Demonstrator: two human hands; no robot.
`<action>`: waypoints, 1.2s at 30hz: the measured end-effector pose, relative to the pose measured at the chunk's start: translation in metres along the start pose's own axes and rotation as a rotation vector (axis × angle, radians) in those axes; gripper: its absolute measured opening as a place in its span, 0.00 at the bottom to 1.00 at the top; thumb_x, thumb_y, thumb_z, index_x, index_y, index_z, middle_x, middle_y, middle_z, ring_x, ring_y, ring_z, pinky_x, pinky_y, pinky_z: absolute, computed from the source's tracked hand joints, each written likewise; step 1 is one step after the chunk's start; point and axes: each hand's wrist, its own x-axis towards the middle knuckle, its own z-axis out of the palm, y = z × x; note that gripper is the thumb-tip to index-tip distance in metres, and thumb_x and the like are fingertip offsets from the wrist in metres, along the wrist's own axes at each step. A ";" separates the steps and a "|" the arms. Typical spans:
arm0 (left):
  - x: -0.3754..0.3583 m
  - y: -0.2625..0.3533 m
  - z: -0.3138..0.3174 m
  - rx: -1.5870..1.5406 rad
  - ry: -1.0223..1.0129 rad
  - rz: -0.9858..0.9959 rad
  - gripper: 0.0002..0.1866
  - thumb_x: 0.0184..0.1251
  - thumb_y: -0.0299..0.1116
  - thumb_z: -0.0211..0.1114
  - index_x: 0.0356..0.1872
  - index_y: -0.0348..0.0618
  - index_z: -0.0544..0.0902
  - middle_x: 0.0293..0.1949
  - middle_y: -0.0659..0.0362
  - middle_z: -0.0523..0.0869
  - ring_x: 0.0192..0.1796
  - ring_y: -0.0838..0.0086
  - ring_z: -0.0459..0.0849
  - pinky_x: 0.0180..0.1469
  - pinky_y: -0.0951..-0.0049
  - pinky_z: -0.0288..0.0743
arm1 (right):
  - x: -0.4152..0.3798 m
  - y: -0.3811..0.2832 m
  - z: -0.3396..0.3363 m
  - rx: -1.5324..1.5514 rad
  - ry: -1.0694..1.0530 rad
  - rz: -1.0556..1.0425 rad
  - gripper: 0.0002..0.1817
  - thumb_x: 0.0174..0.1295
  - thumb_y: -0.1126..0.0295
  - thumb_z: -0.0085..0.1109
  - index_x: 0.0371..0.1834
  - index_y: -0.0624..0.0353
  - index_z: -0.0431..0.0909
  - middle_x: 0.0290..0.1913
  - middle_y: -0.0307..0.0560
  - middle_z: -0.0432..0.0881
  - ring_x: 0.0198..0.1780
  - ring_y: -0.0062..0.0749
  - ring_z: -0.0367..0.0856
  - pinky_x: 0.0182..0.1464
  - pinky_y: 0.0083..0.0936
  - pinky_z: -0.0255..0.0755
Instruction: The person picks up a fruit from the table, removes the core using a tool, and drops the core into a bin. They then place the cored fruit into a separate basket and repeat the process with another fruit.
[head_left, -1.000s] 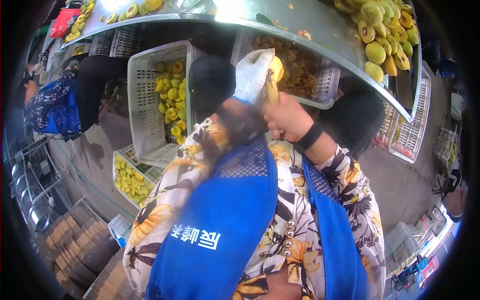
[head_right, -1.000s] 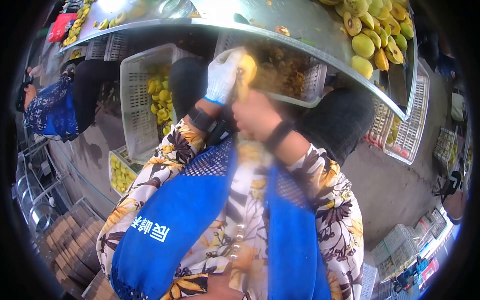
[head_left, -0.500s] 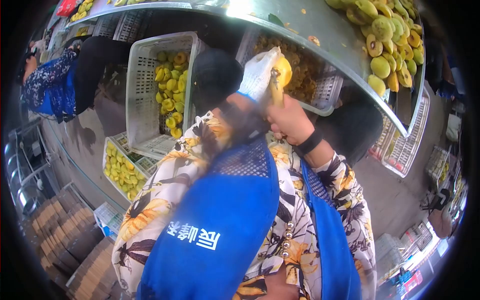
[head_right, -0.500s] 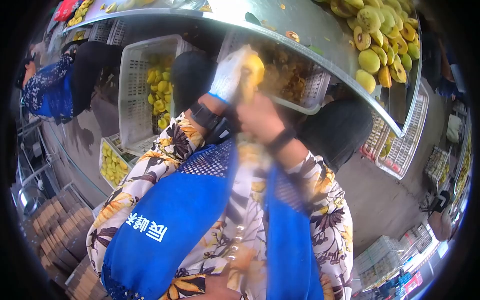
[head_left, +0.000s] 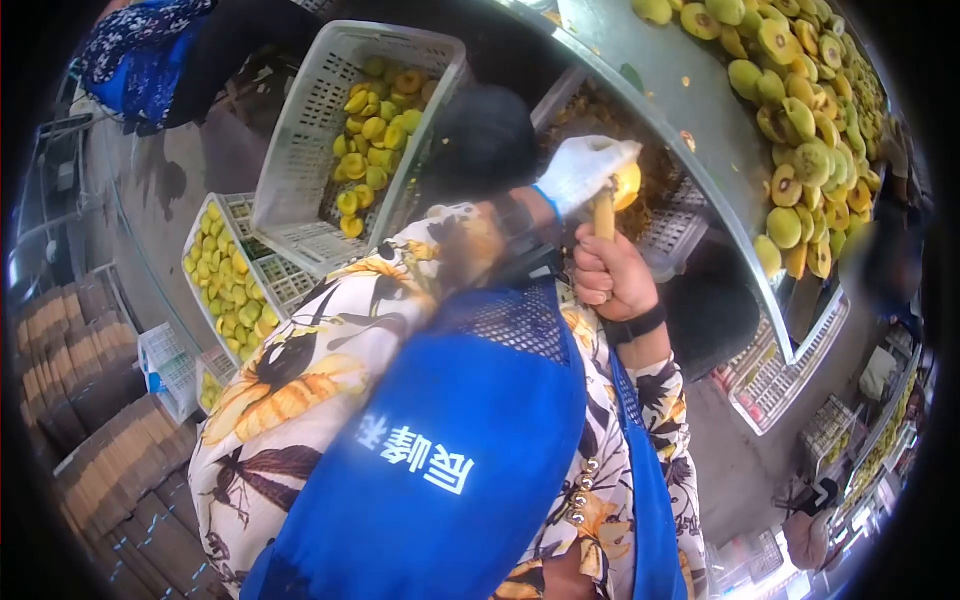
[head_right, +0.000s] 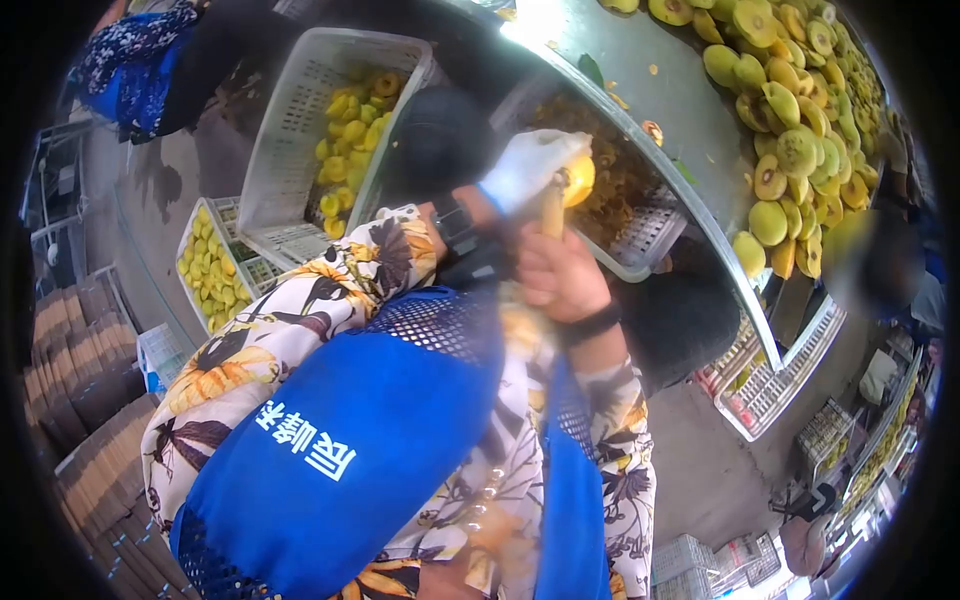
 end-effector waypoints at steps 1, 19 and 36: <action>0.001 0.000 -0.004 -0.104 -0.048 -0.063 0.19 0.65 0.45 0.56 0.39 0.35 0.78 0.30 0.58 0.80 0.30 0.77 0.78 0.33 0.77 0.72 | 0.000 0.000 0.001 -0.006 -0.008 0.000 0.03 0.63 0.74 0.45 0.38 0.53 0.66 0.17 0.31 0.59 0.12 0.12 0.54 0.12 0.13 0.49; 0.000 0.010 0.015 -0.063 0.110 0.083 0.16 0.62 0.42 0.60 0.36 0.37 0.81 0.29 0.61 0.81 0.28 0.81 0.77 0.31 0.81 0.72 | -0.007 0.002 0.004 0.030 -0.127 -0.093 0.04 0.63 0.72 0.47 0.39 0.55 0.65 0.16 0.30 0.57 0.10 0.12 0.52 0.11 0.13 0.47; -0.002 0.029 0.038 -0.482 0.122 -0.136 0.19 0.67 0.47 0.54 0.43 0.38 0.76 0.34 0.63 0.79 0.33 0.79 0.77 0.35 0.80 0.72 | -0.021 0.007 0.004 -0.017 -0.192 -0.285 0.07 0.62 0.74 0.47 0.43 0.56 0.65 0.18 0.32 0.60 0.11 0.13 0.52 0.11 0.13 0.49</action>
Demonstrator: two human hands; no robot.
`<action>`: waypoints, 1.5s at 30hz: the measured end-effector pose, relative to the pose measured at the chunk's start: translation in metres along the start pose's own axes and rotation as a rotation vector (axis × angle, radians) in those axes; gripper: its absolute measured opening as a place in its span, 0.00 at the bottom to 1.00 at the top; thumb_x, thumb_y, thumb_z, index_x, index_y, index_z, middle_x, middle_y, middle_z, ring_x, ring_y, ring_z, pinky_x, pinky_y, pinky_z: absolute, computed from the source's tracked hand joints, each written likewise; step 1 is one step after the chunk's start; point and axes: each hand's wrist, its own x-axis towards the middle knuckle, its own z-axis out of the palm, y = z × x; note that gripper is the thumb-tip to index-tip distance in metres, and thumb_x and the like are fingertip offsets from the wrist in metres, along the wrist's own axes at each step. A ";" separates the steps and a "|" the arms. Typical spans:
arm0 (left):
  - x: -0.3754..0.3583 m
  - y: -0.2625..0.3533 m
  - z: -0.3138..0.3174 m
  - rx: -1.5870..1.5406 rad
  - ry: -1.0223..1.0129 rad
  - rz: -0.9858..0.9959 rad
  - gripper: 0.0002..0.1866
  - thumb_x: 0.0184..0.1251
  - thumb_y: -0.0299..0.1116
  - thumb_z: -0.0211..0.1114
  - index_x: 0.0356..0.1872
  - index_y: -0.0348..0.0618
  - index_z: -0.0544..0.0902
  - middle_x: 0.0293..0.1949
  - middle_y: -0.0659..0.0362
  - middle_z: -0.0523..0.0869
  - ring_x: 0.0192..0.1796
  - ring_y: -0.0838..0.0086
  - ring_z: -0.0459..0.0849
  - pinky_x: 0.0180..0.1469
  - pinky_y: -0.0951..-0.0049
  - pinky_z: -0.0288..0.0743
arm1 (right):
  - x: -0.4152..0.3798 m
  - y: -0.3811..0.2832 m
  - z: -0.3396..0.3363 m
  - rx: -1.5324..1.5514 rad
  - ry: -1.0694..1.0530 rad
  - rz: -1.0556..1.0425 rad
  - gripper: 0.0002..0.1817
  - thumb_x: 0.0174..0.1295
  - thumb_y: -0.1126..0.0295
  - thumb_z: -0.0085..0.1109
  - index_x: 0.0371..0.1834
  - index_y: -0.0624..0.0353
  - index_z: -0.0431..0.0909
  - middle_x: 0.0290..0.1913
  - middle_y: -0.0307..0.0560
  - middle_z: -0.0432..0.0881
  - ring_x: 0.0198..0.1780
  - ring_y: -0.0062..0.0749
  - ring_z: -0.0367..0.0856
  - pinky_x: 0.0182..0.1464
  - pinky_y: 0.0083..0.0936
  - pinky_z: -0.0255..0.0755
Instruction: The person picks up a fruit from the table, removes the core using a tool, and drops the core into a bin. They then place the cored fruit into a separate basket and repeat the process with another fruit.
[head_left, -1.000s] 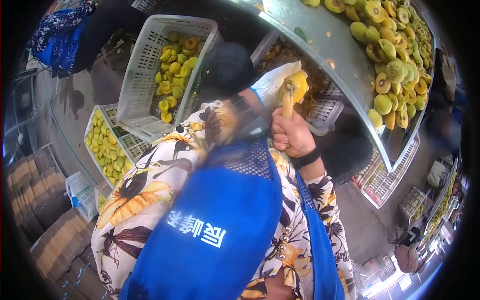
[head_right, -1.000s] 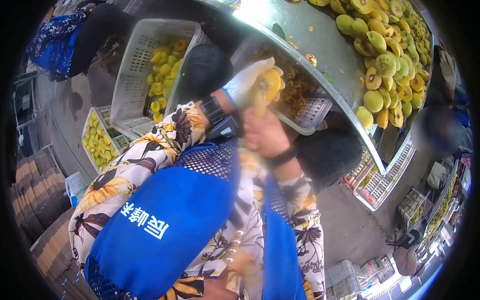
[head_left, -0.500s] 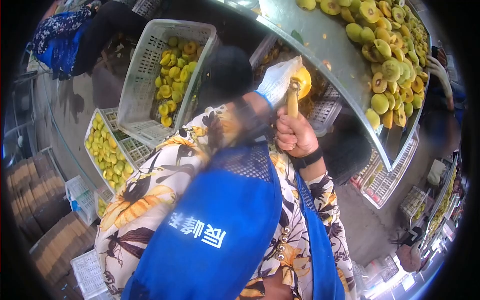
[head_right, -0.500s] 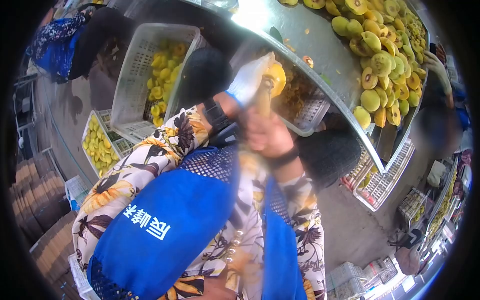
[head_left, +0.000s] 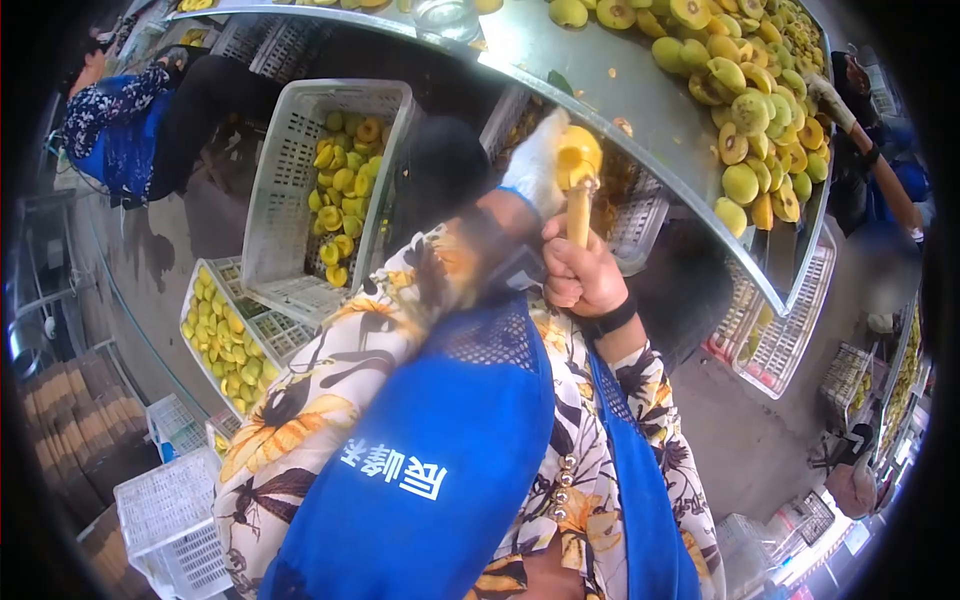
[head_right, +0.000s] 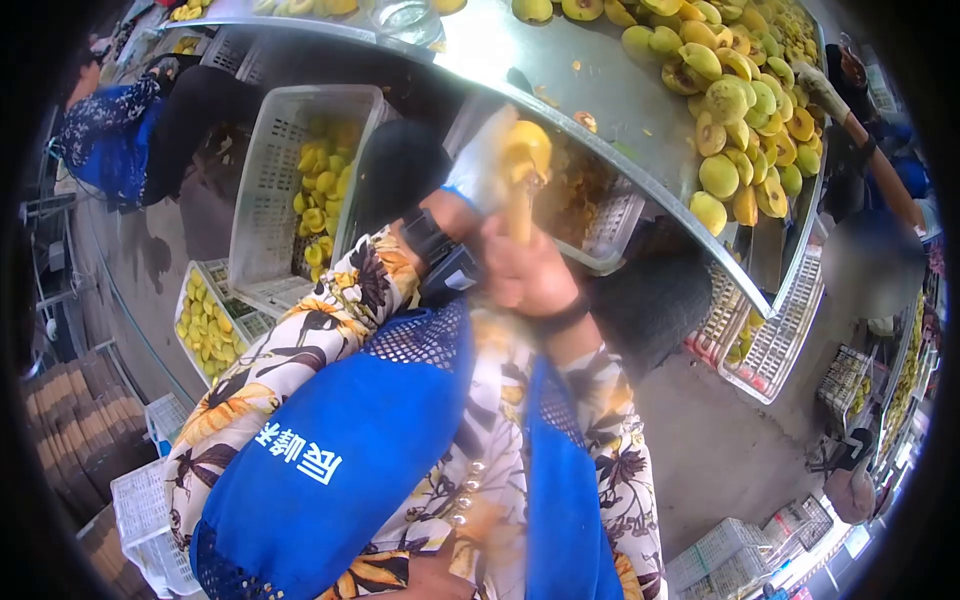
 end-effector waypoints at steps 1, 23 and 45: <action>0.000 0.003 -0.007 0.087 0.004 0.157 0.19 0.66 0.47 0.55 0.44 0.40 0.76 0.35 0.63 0.79 0.34 0.78 0.77 0.35 0.79 0.73 | -0.002 -0.001 0.000 -0.047 0.025 -0.040 0.07 0.62 0.74 0.48 0.43 0.56 0.66 0.18 0.33 0.61 0.11 0.13 0.53 0.12 0.14 0.50; 0.202 0.121 0.073 2.200 0.137 0.922 0.26 0.53 0.51 0.60 0.51 0.50 0.73 0.45 0.46 0.74 0.50 0.52 0.75 0.50 0.58 0.71 | 0.008 -0.009 -0.052 -1.348 0.594 -0.561 0.12 0.52 0.69 0.59 0.39 0.61 0.73 0.25 0.48 0.77 0.20 0.27 0.77 0.26 0.24 0.71; 0.006 0.036 0.023 0.499 -0.190 0.382 0.19 0.72 0.44 0.46 0.44 0.37 0.74 0.38 0.55 0.80 0.38 0.75 0.79 0.42 0.77 0.75 | 0.037 -0.038 0.003 -1.494 0.733 -0.443 0.13 0.58 0.66 0.52 0.39 0.63 0.63 0.24 0.65 0.76 0.30 0.62 0.75 0.32 0.50 0.67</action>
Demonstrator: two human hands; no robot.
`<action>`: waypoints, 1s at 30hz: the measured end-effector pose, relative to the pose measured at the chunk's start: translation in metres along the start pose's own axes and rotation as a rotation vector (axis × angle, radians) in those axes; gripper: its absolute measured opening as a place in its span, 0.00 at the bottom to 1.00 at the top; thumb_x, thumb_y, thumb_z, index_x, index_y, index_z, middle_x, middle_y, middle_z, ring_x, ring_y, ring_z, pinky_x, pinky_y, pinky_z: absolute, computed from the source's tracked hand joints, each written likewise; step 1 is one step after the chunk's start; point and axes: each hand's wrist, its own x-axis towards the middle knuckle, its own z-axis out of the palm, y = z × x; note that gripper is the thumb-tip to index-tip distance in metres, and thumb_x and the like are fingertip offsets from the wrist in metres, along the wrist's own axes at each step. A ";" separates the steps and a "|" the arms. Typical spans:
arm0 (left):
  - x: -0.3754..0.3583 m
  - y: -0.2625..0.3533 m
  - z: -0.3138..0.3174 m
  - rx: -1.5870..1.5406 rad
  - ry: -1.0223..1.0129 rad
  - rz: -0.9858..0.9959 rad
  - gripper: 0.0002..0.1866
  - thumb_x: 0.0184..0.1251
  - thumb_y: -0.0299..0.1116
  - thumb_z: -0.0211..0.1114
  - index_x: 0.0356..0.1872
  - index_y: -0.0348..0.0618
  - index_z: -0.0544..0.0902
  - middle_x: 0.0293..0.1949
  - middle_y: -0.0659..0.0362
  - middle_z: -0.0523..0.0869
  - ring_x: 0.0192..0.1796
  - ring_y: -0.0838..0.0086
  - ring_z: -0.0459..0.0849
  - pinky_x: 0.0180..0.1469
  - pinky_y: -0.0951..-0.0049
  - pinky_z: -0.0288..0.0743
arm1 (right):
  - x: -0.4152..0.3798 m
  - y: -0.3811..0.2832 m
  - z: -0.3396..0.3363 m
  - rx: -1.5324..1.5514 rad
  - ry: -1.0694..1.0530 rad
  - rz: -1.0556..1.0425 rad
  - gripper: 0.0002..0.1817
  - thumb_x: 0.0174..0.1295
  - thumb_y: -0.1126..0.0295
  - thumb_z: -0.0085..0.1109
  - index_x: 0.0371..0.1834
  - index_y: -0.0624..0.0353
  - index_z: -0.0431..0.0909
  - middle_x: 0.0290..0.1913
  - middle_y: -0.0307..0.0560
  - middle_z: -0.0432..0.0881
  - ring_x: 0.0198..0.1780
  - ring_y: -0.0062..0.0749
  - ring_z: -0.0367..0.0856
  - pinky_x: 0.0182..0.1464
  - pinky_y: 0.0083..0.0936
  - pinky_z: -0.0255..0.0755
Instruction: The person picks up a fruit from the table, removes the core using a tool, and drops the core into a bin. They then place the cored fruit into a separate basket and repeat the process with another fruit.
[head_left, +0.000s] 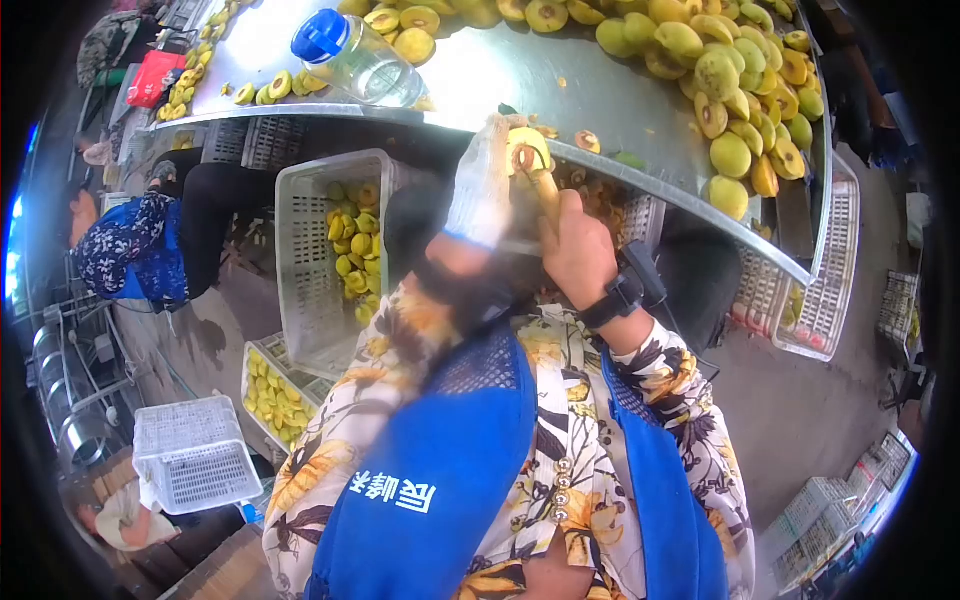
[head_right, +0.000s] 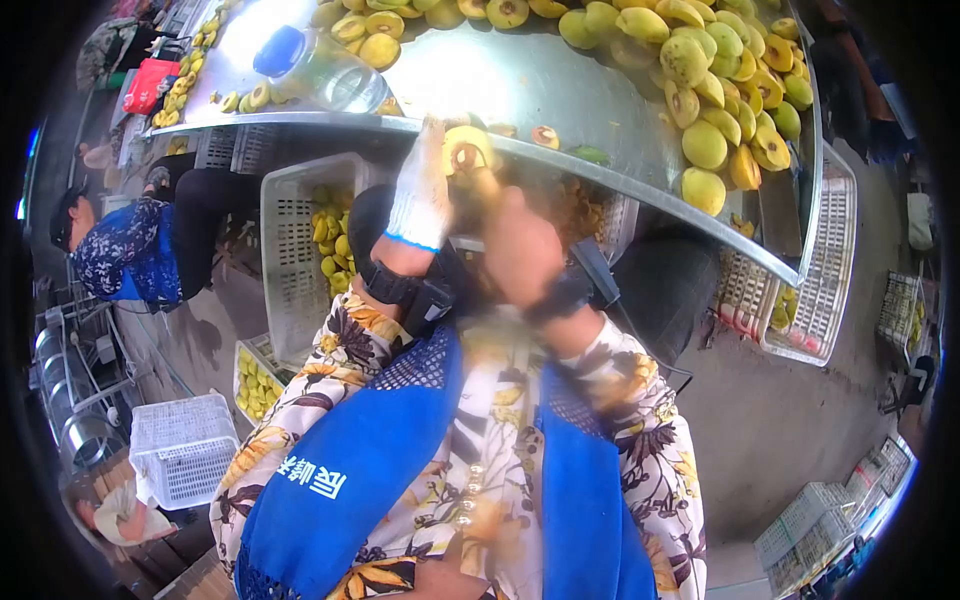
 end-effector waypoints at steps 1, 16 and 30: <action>-0.004 0.003 0.007 -0.050 0.000 -0.021 0.19 0.72 0.44 0.46 0.45 0.37 0.74 0.38 0.55 0.80 0.39 0.74 0.79 0.42 0.77 0.75 | -0.003 0.000 0.001 0.001 0.014 0.008 0.13 0.58 0.66 0.51 0.39 0.63 0.63 0.23 0.65 0.76 0.29 0.62 0.75 0.32 0.50 0.67; -0.014 -0.003 0.004 0.155 0.053 0.090 0.18 0.69 0.42 0.51 0.38 0.34 0.80 0.33 0.58 0.82 0.32 0.79 0.77 0.35 0.80 0.72 | -0.020 -0.013 0.002 0.053 -0.073 0.084 0.11 0.56 0.71 0.48 0.36 0.67 0.61 0.23 0.69 0.75 0.30 0.65 0.75 0.34 0.50 0.69; -0.020 -0.013 0.013 -0.135 0.067 0.142 0.14 0.69 0.38 0.54 0.43 0.37 0.78 0.35 0.58 0.81 0.33 0.79 0.77 0.35 0.79 0.73 | -0.017 -0.005 0.009 0.019 0.031 0.051 0.10 0.56 0.71 0.48 0.36 0.65 0.62 0.23 0.69 0.74 0.29 0.66 0.74 0.33 0.53 0.67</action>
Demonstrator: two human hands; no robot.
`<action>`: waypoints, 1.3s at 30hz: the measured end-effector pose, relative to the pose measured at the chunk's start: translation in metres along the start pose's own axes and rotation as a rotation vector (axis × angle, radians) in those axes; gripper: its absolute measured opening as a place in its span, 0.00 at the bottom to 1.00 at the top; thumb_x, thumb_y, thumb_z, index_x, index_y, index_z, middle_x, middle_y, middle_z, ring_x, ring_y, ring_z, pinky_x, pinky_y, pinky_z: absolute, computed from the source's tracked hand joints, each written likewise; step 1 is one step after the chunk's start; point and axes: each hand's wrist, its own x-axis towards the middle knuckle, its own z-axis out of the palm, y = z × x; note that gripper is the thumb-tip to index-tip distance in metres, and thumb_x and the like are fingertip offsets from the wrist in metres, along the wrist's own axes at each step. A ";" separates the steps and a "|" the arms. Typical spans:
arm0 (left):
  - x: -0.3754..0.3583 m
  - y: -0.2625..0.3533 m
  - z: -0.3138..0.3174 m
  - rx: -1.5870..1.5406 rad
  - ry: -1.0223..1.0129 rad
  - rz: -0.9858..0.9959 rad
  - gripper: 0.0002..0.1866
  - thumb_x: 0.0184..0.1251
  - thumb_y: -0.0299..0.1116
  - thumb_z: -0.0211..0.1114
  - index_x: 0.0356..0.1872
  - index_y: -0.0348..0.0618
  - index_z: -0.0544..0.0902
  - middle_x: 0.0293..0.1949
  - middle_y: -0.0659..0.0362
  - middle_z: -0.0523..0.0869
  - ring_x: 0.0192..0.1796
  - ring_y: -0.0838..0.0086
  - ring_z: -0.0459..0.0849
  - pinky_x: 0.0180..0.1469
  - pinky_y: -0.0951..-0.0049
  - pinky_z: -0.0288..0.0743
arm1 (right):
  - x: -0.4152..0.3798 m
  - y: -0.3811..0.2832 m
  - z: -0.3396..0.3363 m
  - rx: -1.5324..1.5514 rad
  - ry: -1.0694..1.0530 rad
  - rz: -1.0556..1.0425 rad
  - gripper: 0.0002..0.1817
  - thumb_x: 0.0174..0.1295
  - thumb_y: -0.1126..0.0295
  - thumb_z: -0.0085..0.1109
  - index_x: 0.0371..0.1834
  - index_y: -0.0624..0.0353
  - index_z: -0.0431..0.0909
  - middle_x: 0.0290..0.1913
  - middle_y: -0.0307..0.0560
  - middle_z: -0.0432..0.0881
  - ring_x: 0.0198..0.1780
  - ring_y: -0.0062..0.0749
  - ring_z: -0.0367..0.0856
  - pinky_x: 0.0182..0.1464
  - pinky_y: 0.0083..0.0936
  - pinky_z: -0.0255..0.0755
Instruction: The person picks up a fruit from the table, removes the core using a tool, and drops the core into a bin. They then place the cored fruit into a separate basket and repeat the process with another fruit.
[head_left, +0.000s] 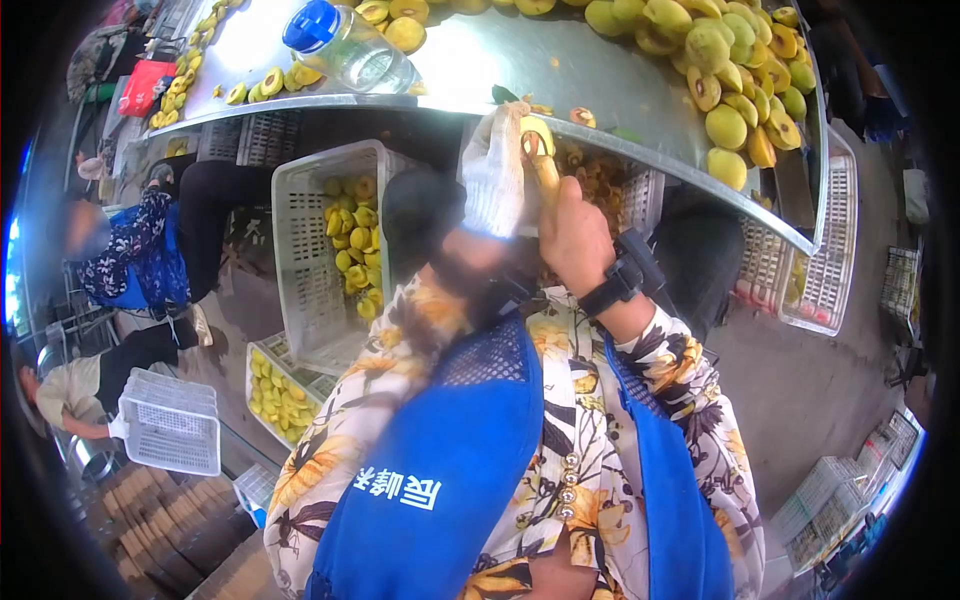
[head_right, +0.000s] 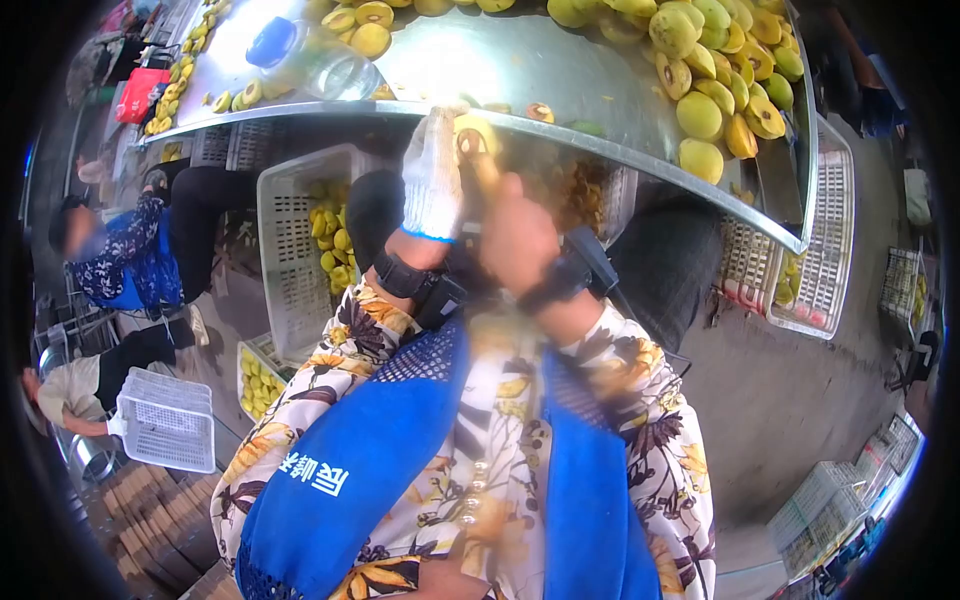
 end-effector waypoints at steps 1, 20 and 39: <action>0.000 -0.001 0.002 0.043 0.018 0.035 0.14 0.69 0.37 0.54 0.43 0.36 0.77 0.35 0.59 0.80 0.33 0.80 0.77 0.35 0.80 0.73 | 0.001 -0.001 -0.001 0.006 -0.005 0.019 0.10 0.56 0.71 0.47 0.36 0.65 0.62 0.23 0.70 0.74 0.29 0.66 0.74 0.33 0.53 0.67; 0.007 0.003 -0.005 -0.024 -0.002 -0.115 0.11 0.68 0.35 0.53 0.40 0.37 0.76 0.29 0.53 0.80 0.26 0.70 0.79 0.26 0.74 0.75 | 0.008 0.009 0.009 -0.060 0.009 -0.045 0.09 0.57 0.72 0.48 0.36 0.65 0.61 0.22 0.67 0.75 0.28 0.64 0.75 0.31 0.51 0.68; 0.027 -0.002 -0.028 0.125 -0.131 -0.295 0.11 0.64 0.32 0.53 0.37 0.35 0.79 0.25 0.58 0.79 0.27 0.76 0.77 0.31 0.79 0.72 | 0.006 0.010 0.011 -0.026 -0.084 -0.003 0.10 0.54 0.73 0.49 0.35 0.65 0.62 0.22 0.67 0.75 0.28 0.63 0.76 0.31 0.51 0.69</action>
